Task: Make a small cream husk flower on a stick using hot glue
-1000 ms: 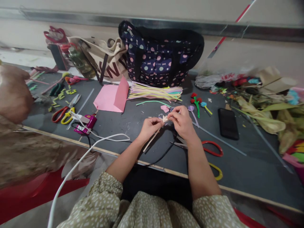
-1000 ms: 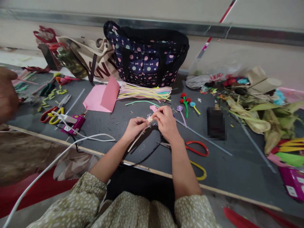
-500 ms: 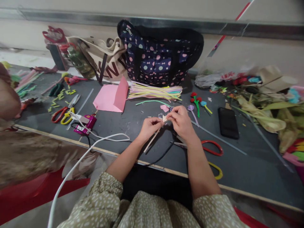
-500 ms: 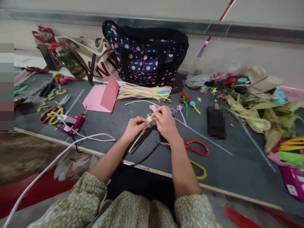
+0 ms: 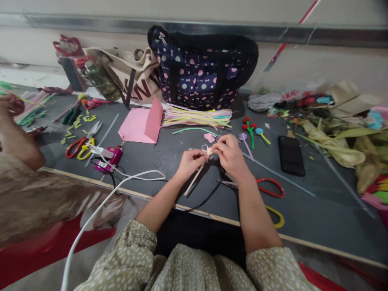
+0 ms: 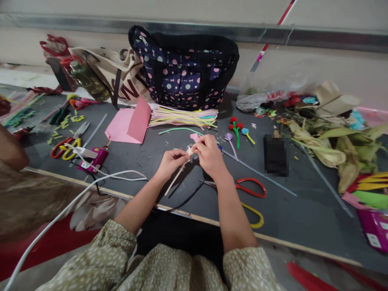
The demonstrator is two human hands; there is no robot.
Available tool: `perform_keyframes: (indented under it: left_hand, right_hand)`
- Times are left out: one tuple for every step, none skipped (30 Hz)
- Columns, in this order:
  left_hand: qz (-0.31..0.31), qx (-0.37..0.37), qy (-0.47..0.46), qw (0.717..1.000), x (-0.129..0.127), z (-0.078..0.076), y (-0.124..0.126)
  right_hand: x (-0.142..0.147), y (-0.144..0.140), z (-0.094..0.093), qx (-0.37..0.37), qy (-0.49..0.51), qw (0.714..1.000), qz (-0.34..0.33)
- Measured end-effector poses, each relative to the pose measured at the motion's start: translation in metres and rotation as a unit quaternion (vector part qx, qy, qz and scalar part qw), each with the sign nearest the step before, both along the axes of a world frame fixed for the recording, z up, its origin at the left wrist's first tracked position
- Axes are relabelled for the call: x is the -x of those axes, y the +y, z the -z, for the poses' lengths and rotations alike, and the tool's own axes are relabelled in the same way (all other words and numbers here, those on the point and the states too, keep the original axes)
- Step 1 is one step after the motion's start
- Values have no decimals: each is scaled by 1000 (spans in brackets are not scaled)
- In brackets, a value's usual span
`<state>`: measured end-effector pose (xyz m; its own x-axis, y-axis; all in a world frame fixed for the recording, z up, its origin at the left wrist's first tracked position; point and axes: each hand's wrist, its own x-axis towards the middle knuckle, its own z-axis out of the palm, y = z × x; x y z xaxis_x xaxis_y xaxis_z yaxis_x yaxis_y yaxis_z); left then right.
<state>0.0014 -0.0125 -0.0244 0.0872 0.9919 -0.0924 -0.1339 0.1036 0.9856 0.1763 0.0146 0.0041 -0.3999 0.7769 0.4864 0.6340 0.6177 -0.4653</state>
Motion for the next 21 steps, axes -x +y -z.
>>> perform_keyframes:
  left_hand:
    - [1,-2,-2,1000,0,1,0]
    - [2,-5,-5,1000,0,1,0]
    - [1,-9,-8,1000,0,2,1]
    - [-1,-13,-13,1000,0,2,1]
    - [-5,-17,-18,1000,0,2,1]
    - [-13,-23,-26,999,0,1,2]
    - [-24,-30,-36,999,-1,0,2]
    - [-37,-40,-46,997,-1,-1,2]
    - [-51,-55,-56,996,-1,-2,1]
    - [-67,-74,-64,993,0,-3,1]
    - [-82,-96,-69,990,0,-4,0]
    - [-94,-118,-73,986,1,-4,0]
    - [-105,-140,-76,982,2,-4,-1]
    - [-113,-161,-77,978,4,-4,-1]
    - [-118,-179,-77,974,5,-4,-1]
    - [-121,-197,-76,970,7,-4,-1]
    - [-121,-212,-74,967,8,-4,-2]
    - [-122,-227,-73,963,8,-5,-2]
    - [-122,-241,-71,960,9,-7,-2]
    - [-123,-255,-68,957,9,-10,-2]
    - [-124,-267,-63,953,9,-14,-2]
  right_hand:
    - [0,0,-1,-2,7,1000,1]
    - [0,-1,-2,-3,18,1000,3]
    - [0,-2,-4,-3,35,999,3]
    - [0,-4,-6,-4,59,998,5]
    - [0,-5,-8,-7,90,996,12]
    - [-1,-7,-10,-14,126,992,24]
    - [-2,-9,-11,-23,165,985,40]
    - [-2,-10,-13,-35,204,977,59]
    - [-3,-11,-13,-46,239,967,78]
    - [-3,-12,-14,-51,267,958,90]
    - [-2,-12,-13,-49,287,952,91]
    - [0,-12,-12,-38,298,950,85]
    - [2,-13,-11,-21,301,951,71]
    - [5,-13,-10,-1,299,953,54]
    - [8,-15,-8,21,292,956,35]
    - [12,-16,-6,41,284,958,17]
    - [17,-18,-4,60,277,959,1]
    - [22,-20,-2,77,271,960,-13]
    - [26,-22,0,90,265,960,-26]
    - [30,-24,1,97,264,959,-38]
    - [34,-26,2,99,267,958,-46]
